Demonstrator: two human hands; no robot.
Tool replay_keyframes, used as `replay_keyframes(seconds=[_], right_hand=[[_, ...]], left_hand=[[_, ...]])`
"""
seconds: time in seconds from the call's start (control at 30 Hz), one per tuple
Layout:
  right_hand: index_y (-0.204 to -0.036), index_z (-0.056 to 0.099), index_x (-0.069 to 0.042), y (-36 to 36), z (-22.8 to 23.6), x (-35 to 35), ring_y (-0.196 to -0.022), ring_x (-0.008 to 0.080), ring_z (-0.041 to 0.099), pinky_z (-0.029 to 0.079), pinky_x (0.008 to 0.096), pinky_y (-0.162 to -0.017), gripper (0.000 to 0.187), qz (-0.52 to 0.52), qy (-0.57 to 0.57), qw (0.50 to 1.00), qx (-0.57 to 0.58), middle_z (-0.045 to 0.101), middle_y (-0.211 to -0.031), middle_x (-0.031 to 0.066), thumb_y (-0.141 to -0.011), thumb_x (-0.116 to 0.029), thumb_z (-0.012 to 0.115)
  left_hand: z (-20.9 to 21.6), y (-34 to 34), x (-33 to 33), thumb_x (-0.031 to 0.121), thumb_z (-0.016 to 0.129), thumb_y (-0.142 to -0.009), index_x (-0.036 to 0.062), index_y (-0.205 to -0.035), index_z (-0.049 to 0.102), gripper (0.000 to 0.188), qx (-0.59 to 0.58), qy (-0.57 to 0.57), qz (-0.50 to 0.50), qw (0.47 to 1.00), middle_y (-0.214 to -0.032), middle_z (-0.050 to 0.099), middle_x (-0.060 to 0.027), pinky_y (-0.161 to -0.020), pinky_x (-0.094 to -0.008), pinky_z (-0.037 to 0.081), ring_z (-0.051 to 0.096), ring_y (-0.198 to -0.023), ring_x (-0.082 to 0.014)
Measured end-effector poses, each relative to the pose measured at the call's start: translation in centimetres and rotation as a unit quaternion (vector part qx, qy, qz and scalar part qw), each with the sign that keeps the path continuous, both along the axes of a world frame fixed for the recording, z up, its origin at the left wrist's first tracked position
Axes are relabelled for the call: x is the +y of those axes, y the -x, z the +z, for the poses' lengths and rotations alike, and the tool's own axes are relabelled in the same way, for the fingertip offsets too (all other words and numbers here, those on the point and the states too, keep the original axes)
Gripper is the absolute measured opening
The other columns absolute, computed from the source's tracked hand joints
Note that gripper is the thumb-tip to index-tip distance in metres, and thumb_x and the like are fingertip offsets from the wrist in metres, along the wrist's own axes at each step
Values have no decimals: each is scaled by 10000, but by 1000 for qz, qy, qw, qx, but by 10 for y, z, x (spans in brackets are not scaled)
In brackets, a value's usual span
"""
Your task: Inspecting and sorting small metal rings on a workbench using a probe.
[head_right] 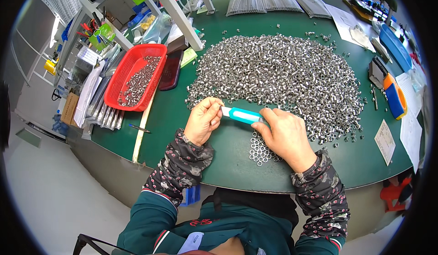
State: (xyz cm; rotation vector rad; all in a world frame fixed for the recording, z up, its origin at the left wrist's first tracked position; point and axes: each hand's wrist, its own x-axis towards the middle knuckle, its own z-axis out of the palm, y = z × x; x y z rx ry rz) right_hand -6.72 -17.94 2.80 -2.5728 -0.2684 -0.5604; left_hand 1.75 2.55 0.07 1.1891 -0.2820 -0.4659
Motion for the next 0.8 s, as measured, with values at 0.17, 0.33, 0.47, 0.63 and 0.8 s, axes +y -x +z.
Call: replay_keyframes(seconds=[0.17, 0.33, 0.47, 0.63, 0.8], right_hand=[[-815, 579, -66, 0, 1, 1, -576, 270, 567, 447, 383, -508, 221, 4, 15, 1000, -20, 534, -631, 85, -755, -268, 649], [-799, 572, -66, 0, 2, 1, -585, 256, 567, 448, 374, -509, 217, 1, 28, 999, -26, 525, -626, 79, -749, -261, 654], [-788, 565, -68, 0, 1, 0, -583, 248, 563, 447, 372, -508, 215, 5, 32, 999, -38, 511, -617, 73, -744, -256, 659], [-782, 561, -72, 0, 2, 1, -577, 247, 558, 445, 370, -506, 213, 10, 34, 999, -42, 499, -608, 71, -740, -255, 662], [-786, 559, -71, 1, 3, 0, -586, 248, 566, 445, 372, -512, 213, 15, 33, 999, -34, 509, -618, 74, -733, -247, 668]], left_hand=[[0, 0, 3, 161, 490, -922, 34, -960, 523, 137, 3, -25, 0, 1000, -707, 485, 1, -399, -145, 265, 370, -502, -19], [0, 0, 3, 171, 492, -922, 38, -953, 526, 140, 14, -29, -1, 999, -706, 483, 4, -402, -142, 264, 370, -504, -16], [1, -1, 3, 174, 491, -923, 39, -944, 525, 141, 16, -35, -12, 999, -703, 478, 6, -405, -141, 263, 368, -508, -16], [0, -2, 5, 177, 483, -927, 42, -918, 519, 140, 10, -37, -15, 999, -699, 472, 7, -404, -143, 259, 367, -508, -16], [-1, -2, 6, 185, 479, -929, 46, -899, 517, 148, 13, -45, -17, 999, -686, 464, 12, -403, -145, 256, 363, -502, -15]])
